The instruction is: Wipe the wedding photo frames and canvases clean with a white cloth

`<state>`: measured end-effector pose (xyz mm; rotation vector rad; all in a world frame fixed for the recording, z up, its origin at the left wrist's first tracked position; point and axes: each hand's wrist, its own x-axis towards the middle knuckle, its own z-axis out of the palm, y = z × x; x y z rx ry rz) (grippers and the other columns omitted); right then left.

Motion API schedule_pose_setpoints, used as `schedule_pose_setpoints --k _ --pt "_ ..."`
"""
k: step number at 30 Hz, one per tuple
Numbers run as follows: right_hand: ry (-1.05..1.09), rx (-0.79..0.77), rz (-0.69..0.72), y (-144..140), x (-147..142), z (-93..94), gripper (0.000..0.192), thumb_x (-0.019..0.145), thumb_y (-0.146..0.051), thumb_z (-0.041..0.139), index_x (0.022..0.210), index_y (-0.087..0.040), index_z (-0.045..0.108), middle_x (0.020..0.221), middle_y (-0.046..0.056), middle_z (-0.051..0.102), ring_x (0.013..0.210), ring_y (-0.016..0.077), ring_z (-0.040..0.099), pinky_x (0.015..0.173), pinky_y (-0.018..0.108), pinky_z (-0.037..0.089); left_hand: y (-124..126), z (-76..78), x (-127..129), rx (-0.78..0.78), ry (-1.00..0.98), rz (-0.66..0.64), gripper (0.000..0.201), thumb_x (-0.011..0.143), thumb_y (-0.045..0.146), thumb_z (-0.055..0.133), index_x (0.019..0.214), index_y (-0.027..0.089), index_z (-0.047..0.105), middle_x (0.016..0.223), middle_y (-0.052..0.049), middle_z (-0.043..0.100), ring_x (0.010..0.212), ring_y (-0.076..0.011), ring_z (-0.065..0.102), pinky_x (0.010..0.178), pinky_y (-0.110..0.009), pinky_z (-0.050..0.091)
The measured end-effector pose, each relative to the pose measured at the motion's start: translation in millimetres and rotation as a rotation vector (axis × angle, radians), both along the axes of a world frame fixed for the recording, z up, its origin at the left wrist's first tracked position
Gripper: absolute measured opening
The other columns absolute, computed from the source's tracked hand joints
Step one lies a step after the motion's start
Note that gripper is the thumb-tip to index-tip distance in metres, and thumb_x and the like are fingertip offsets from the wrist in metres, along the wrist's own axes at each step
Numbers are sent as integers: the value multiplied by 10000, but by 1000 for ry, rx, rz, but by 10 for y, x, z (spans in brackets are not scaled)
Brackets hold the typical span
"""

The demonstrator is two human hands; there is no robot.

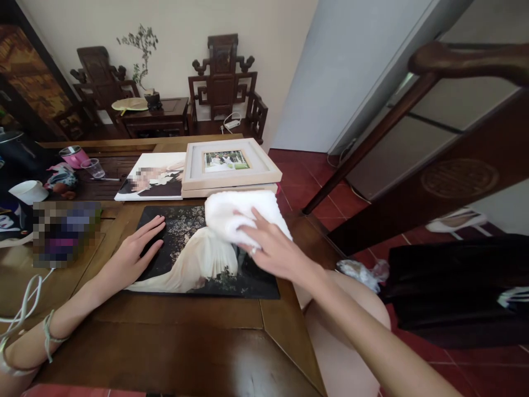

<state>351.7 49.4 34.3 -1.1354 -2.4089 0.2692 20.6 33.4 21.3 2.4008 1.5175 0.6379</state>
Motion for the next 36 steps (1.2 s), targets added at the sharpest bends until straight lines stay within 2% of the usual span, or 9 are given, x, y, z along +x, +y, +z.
schedule_pose_setpoints --k 3,6,9,14,20,24,27,31,36 --pt "25 35 127 -489 14 -18 188 838 -148 466 783 -189 641 1478 163 463 1410 363 318 1050 603 405 -10 10 16 1 -2 6 449 1001 368 384 1393 182 498 1520 -112 430 1424 -265 365 1151 -500 341" --pt "19 -13 315 -919 34 36 209 852 -177 469 688 -213 593 1450 127 507 1385 324 386 1146 599 262 -11 15 23 0 14 7 456 1000 372 383 1397 177 495 1523 -111 425 1423 -267 367 1153 -491 343" --pt "14 -20 396 -1079 54 97 244 904 -265 466 691 -227 579 1427 94 540 1361 300 432 1171 559 237 -5 17 22 5 40 -7 465 1005 360 373 1408 154 481 1532 -112 410 1435 -254 347 1164 -474 333" --pt "16 30 205 -647 73 56 183 839 -169 470 718 -224 596 1407 131 557 1335 298 471 1095 510 403 -3 20 16 9 54 -25 460 1010 350 364 1415 161 471 1537 -108 402 1434 -243 350 1158 -479 340" --pt "17 -50 7 214 37 -30 247 922 -340 471 916 -204 677 1160 134 707 1301 367 499 949 514 512 -2 -3 -14 9 36 -26 454 1006 349 374 1417 176 463 1541 -112 394 1431 -238 356 1150 -487 347" --pt "18 -62 -13 334 8 -25 297 955 -363 431 913 -195 672 1162 141 705 1310 371 488 930 504 518 -1 -6 -14 6 32 -24 451 1006 336 373 1417 173 463 1540 -110 398 1431 -237 356 1152 -479 348" --pt "20 -28 6 67 0 -46 233 933 -282 445 900 -183 654 1331 171 616 1375 385 389 944 541 507 -3 7 4 -2 35 -12 453 1008 342 370 1418 172 462 1541 -103 398 1434 -238 350 1158 -476 338" --pt "13 16 151 -556 21 -36 167 838 -160 467 727 -209 581 1480 149 465 1413 346 324 1043 561 441 -3 23 24 -7 42 -3 450 1008 349 365 1411 179 472 1540 -101 400 1435 -248 347 1159 -481 335" --pt "-37 -4 361 -1072 74 77 203 875 -244 478 684 -244 544 1454 71 514 1404 290 363 1196 514 220 1 19 22 -14 55 -13 452 1010 341 358 1419 176 460 1544 -103 391 1443 -244 330 1156 -485 336"
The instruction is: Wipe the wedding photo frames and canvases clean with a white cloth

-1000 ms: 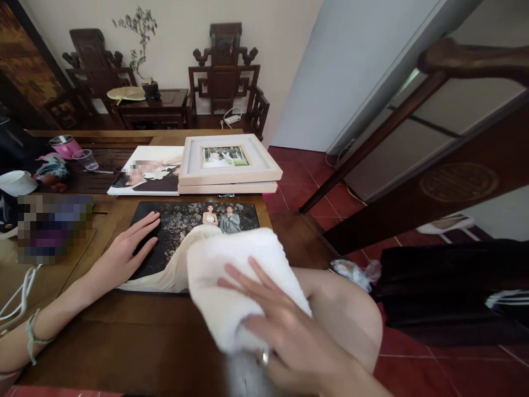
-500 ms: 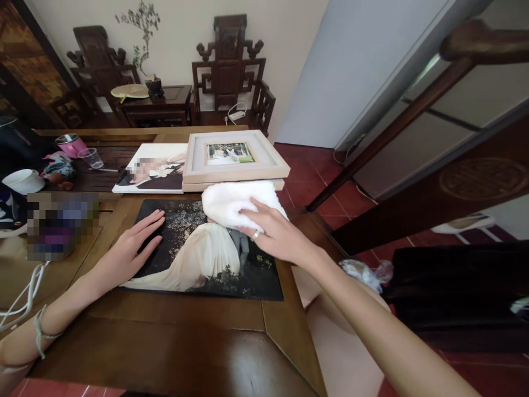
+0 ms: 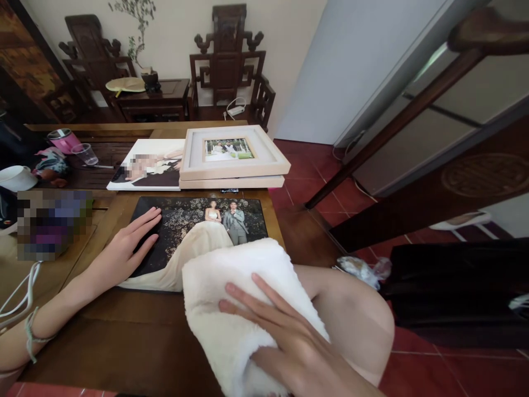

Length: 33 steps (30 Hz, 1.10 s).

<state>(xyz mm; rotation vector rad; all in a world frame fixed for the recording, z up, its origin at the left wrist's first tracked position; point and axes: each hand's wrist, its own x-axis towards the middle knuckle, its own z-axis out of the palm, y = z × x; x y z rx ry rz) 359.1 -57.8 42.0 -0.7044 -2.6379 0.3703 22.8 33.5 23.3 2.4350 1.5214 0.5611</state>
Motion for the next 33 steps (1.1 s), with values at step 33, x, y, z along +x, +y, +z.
schedule_pose_setpoints --k 33 --pt "-18 46 -61 307 -157 59 167 790 -126 470 723 -219 592 1398 171 554 1334 296 472 1128 513 353 -8 -15 -17 9 13 -2 449 1013 328 356 1429 181 437 1553 -108 375 1447 -239 324 1139 -504 349"
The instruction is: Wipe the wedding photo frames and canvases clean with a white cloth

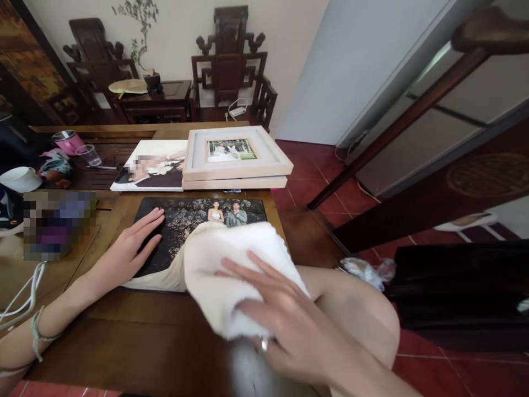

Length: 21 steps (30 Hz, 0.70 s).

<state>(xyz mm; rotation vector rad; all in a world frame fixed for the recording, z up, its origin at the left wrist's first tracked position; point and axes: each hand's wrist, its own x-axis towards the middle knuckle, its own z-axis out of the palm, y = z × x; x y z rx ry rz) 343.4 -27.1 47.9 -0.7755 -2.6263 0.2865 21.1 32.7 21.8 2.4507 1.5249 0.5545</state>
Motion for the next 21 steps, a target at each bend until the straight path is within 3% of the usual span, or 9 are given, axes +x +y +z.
schedule_pose_setpoints --k 6,9,12,17,21 --pt "36 15 -228 864 -20 -119 240 917 -256 425 950 -185 651 1221 199 669 1212 358 584 956 559 504 -14 26 8 -15 -1 6 449 1010 333 353 1431 199 435 1549 -103 384 1442 -247 333 1131 -521 352" --pt "42 -24 -313 1048 -8 -149 290 943 -334 403 963 -178 647 1093 202 699 1147 380 615 819 544 561 -15 22 11 -9 -15 4 447 1010 334 354 1430 204 436 1546 -106 389 1442 -249 334 1134 -520 347" --pt "47 6 -267 911 -21 -146 240 925 -267 415 906 -182 639 1224 214 659 1224 364 571 899 556 531 -16 18 18 -7 -21 10 439 1011 320 350 1426 205 435 1542 -103 396 1443 -243 332 1134 -514 349" --pt "56 46 -75 222 -61 -97 178 779 -88 463 735 -205 590 1401 182 551 1380 304 407 1119 563 347 -19 17 32 -17 -9 28 438 1013 327 345 1422 193 429 1547 -102 388 1449 -232 319 1141 -512 338" --pt "10 -14 75 -213 -80 -34 175 796 -142 486 670 -223 577 1444 110 520 1414 293 341 1175 559 224 -14 23 45 -24 -2 31 447 1014 331 338 1431 193 419 1549 -100 385 1454 -233 309 1146 -518 329"
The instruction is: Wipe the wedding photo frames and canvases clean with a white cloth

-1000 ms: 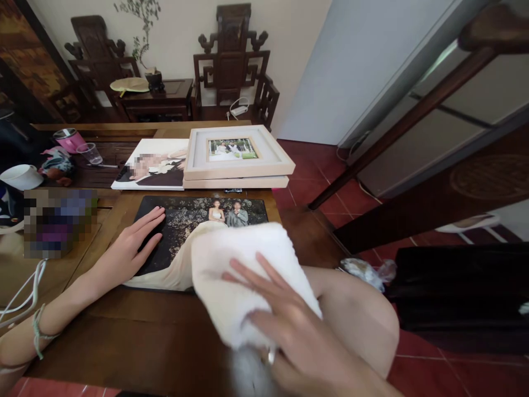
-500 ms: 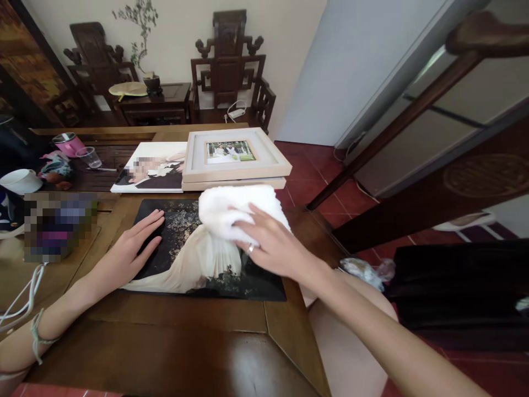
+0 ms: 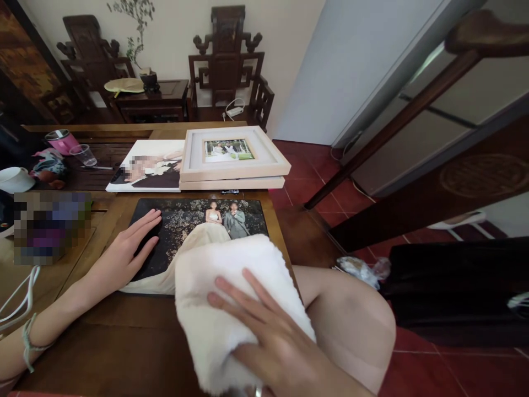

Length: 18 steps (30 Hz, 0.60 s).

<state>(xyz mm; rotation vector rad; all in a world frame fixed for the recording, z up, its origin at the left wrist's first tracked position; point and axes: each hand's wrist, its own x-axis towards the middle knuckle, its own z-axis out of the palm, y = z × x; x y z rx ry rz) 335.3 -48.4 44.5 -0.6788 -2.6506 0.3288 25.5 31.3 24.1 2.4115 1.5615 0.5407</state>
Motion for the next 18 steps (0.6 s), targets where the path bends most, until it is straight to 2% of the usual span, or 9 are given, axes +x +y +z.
schedule_pose_setpoints --k 2,5,9,14,16,18 --pt "-31 -25 66 -40 -11 37 173 813 -170 498 682 -226 596 1438 102 526 1409 281 351 1183 535 205 3 7 7 -2 0 0 448 1012 329 341 1428 183 424 1545 -104 391 1453 -233 311 1146 -518 331" --pt "-46 -72 66 143 -40 77 176 789 -126 485 734 -215 627 1425 123 535 1395 266 377 1175 526 225 4 12 9 -5 -2 1 448 1010 329 343 1424 181 430 1541 -107 397 1451 -234 315 1145 -520 331" --pt "-27 -24 -33 677 -97 52 205 813 -108 468 865 -185 650 1416 200 528 1357 281 442 1136 544 317 1 5 -3 -1 -9 -5 439 1010 326 347 1420 198 435 1545 -104 390 1450 -239 318 1142 -518 337" --pt "-44 5 -222 1277 -159 -20 242 907 -184 447 1039 -202 649 1269 145 656 1252 329 557 1019 555 467 -11 10 -12 0 -7 -7 435 1012 316 347 1421 194 430 1546 -105 388 1451 -237 315 1140 -512 339" --pt "-41 5 -276 1342 -181 -32 239 926 -217 446 1042 -191 653 1216 150 677 1253 351 550 970 556 502 -14 16 -11 1 -3 -7 435 1013 309 346 1425 193 424 1545 -109 388 1451 -235 315 1140 -510 340" --pt "-39 18 -259 1263 -205 -33 238 904 -176 445 1013 -186 657 1249 156 661 1300 342 507 1007 565 474 -14 16 -11 4 -2 -9 433 1013 306 348 1422 187 424 1543 -110 392 1452 -228 314 1141 -505 341"
